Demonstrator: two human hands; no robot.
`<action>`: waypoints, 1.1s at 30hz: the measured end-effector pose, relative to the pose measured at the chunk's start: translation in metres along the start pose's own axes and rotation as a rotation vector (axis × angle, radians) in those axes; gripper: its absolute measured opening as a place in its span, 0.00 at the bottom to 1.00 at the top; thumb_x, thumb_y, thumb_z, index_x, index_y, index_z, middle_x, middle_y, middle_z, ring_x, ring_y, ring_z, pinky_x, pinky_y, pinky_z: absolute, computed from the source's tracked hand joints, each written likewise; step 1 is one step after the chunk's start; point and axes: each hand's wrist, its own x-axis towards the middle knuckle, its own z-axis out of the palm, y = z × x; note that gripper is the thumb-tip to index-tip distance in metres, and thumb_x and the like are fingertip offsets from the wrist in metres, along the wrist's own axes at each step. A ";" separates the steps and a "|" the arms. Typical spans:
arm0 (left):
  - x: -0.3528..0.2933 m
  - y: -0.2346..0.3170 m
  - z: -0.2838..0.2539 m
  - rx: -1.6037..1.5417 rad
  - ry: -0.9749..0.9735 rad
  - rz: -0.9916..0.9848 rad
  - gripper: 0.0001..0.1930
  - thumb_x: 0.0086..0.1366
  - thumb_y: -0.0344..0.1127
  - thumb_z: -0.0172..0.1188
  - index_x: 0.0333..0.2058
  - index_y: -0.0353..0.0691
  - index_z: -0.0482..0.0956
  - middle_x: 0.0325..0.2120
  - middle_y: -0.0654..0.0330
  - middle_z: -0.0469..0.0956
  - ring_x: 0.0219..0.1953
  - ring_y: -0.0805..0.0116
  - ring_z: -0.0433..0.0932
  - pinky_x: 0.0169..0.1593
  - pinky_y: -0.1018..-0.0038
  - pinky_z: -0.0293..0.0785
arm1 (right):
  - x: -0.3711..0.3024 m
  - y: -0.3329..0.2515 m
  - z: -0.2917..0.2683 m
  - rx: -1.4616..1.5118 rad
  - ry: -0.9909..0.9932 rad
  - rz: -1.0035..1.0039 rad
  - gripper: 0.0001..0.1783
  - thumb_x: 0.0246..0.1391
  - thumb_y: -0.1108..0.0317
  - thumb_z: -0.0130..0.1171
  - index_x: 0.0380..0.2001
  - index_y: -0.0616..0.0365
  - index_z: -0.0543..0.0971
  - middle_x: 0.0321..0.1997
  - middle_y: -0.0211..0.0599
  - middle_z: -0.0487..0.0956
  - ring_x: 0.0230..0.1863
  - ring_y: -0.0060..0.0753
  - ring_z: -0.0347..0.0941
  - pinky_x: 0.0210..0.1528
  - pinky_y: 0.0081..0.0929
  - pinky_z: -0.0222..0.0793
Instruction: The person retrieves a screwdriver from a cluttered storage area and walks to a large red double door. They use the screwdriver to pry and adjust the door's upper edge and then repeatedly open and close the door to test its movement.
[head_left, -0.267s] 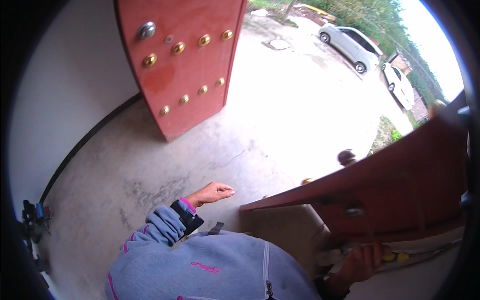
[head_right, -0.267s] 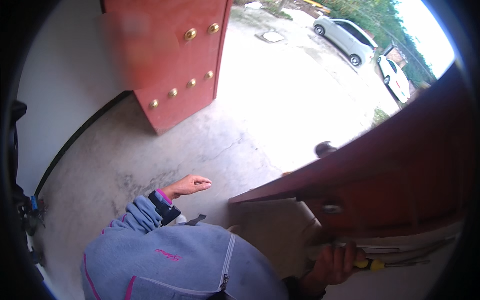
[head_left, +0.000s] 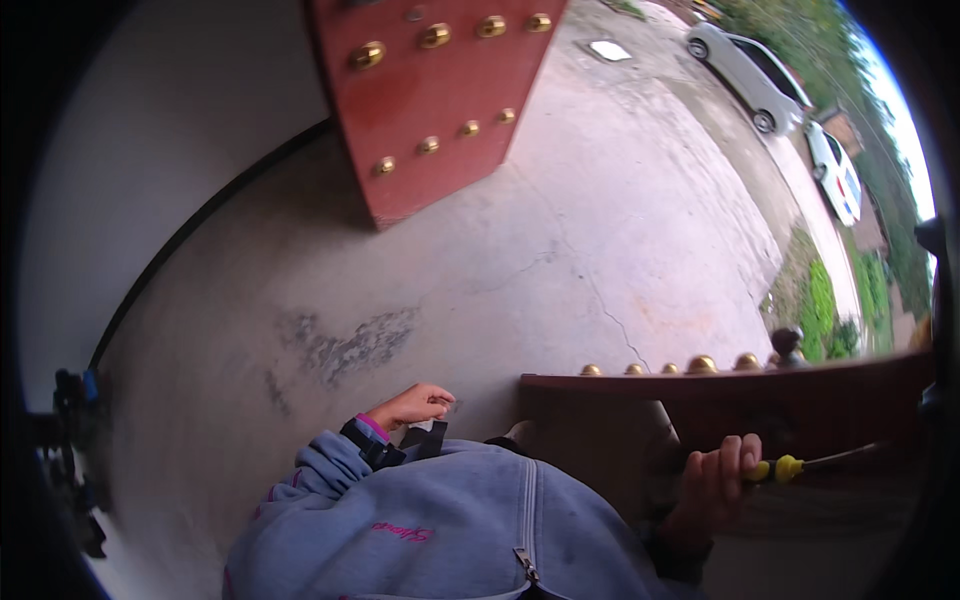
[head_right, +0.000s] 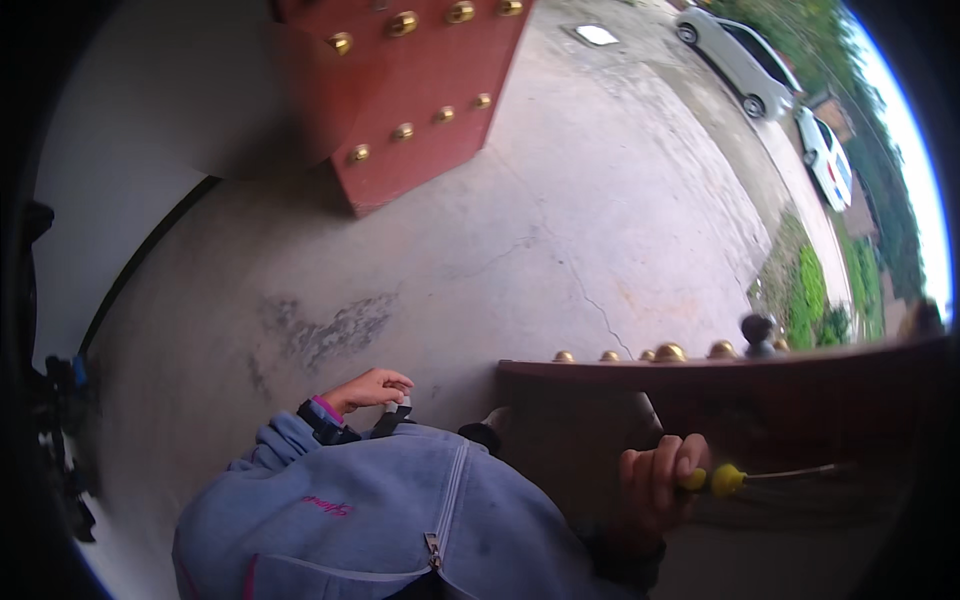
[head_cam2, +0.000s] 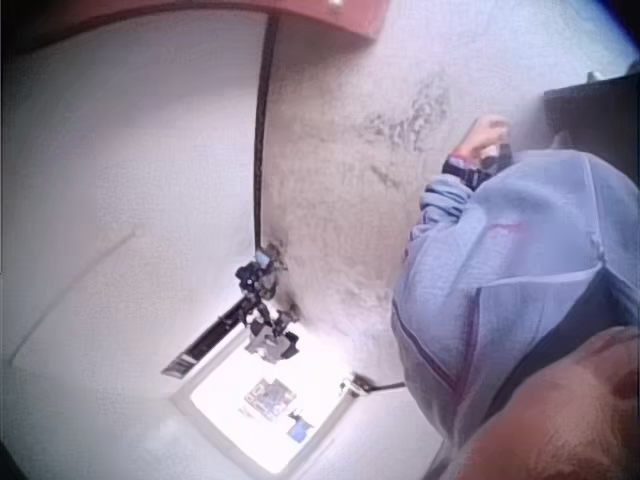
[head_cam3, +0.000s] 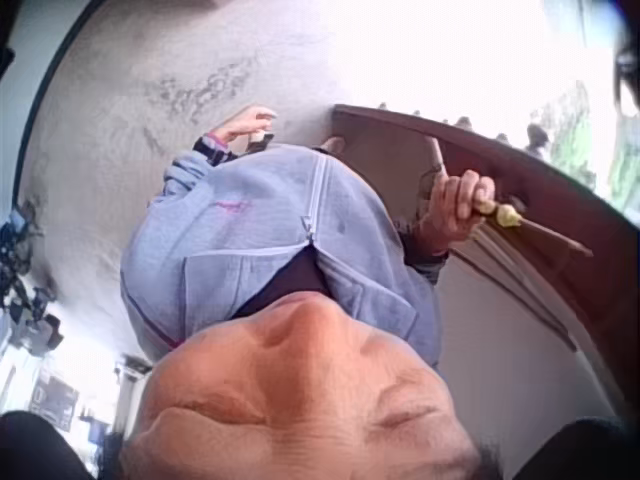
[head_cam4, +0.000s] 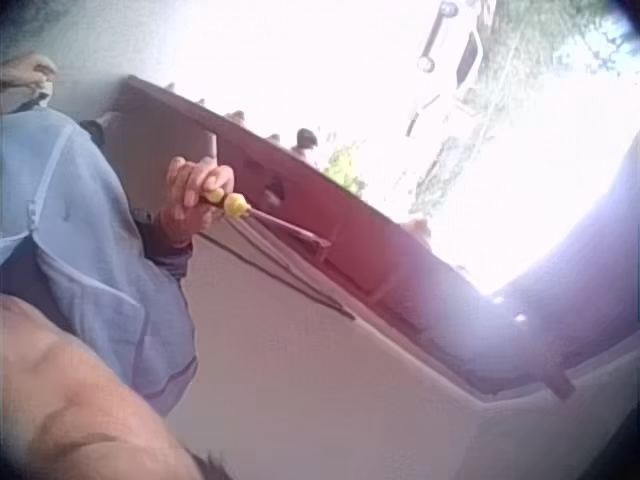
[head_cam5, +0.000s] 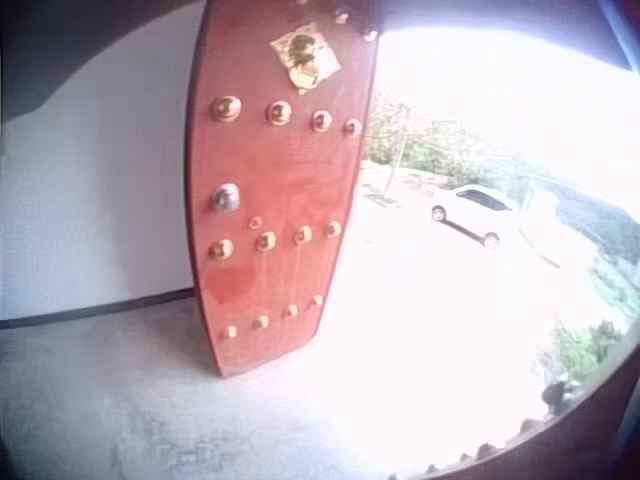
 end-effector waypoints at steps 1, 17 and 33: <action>-0.012 -0.015 -0.009 -0.039 0.014 -0.038 0.22 0.60 0.27 0.56 0.54 0.35 0.73 0.46 0.57 0.77 0.44 0.75 0.76 0.44 0.79 0.72 | 0.012 0.021 0.009 0.004 0.022 0.011 0.15 0.57 0.66 0.61 0.40 0.54 0.65 0.27 0.30 0.71 0.18 0.22 0.63 0.25 0.23 0.57; -0.077 -0.013 -0.149 -0.231 0.716 0.144 0.08 0.62 0.33 0.62 0.32 0.33 0.76 0.26 0.60 0.78 0.27 0.75 0.78 0.31 0.78 0.75 | 0.245 0.234 -0.020 -0.500 -0.149 0.345 0.21 0.68 0.57 0.45 0.20 0.52 0.62 0.20 0.24 0.61 0.20 0.19 0.51 0.24 0.20 0.48; -0.179 -0.068 -0.428 -0.670 0.779 0.259 0.20 0.64 0.30 0.60 0.52 0.29 0.69 0.44 0.51 0.78 0.47 0.67 0.78 0.51 0.72 0.73 | 0.419 0.569 0.109 -1.015 -0.712 0.882 0.16 0.61 0.66 0.57 0.49 0.61 0.78 0.35 0.35 0.82 0.37 0.22 0.75 0.42 0.23 0.72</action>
